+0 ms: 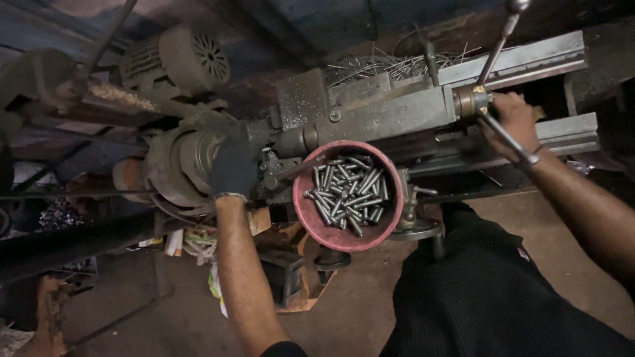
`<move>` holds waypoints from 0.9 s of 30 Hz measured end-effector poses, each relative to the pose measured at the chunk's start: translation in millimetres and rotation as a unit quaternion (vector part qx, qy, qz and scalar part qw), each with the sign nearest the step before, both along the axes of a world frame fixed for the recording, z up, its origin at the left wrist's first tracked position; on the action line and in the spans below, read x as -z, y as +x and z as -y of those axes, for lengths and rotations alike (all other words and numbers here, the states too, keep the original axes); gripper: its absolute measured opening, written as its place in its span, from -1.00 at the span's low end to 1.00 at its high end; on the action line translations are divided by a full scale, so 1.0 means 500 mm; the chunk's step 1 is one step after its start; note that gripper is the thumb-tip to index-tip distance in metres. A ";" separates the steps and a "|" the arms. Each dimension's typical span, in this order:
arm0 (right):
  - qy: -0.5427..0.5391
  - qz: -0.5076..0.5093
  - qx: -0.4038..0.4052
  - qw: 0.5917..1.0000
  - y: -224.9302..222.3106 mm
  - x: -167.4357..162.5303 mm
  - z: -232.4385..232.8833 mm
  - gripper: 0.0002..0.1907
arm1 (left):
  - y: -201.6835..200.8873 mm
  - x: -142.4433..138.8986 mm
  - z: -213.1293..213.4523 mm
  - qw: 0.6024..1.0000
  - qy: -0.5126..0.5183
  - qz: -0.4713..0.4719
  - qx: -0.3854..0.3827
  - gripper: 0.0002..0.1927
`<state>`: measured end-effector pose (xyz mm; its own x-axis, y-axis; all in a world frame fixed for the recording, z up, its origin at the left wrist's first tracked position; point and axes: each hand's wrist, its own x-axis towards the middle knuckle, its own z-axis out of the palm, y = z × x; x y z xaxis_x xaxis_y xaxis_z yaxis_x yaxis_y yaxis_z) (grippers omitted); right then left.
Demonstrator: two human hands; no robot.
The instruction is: The person operates a lathe machine, turning the handwheel with one hand while guiding the tool rest with the other. Machined cylindrical metal pins drop into a pink plastic basin positioned below the workpiece.
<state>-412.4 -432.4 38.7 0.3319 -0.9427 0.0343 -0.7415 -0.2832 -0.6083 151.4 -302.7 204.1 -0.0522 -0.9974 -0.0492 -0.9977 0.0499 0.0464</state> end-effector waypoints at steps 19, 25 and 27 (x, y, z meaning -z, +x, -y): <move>0.306 0.257 0.120 0.909 -0.008 0.009 -0.085 -0.30 | -0.096 0.091 -0.266 0.946 -0.222 -0.087 -0.220 -0.68; 0.365 0.324 0.205 0.849 0.021 -0.046 -0.073 -0.40 | -0.175 0.360 -0.550 0.893 0.027 0.443 0.075 -0.67; 0.389 0.307 0.222 0.840 0.025 -0.053 -0.071 -0.37 | -0.227 0.407 -0.629 0.985 0.066 -0.064 -0.146 -0.65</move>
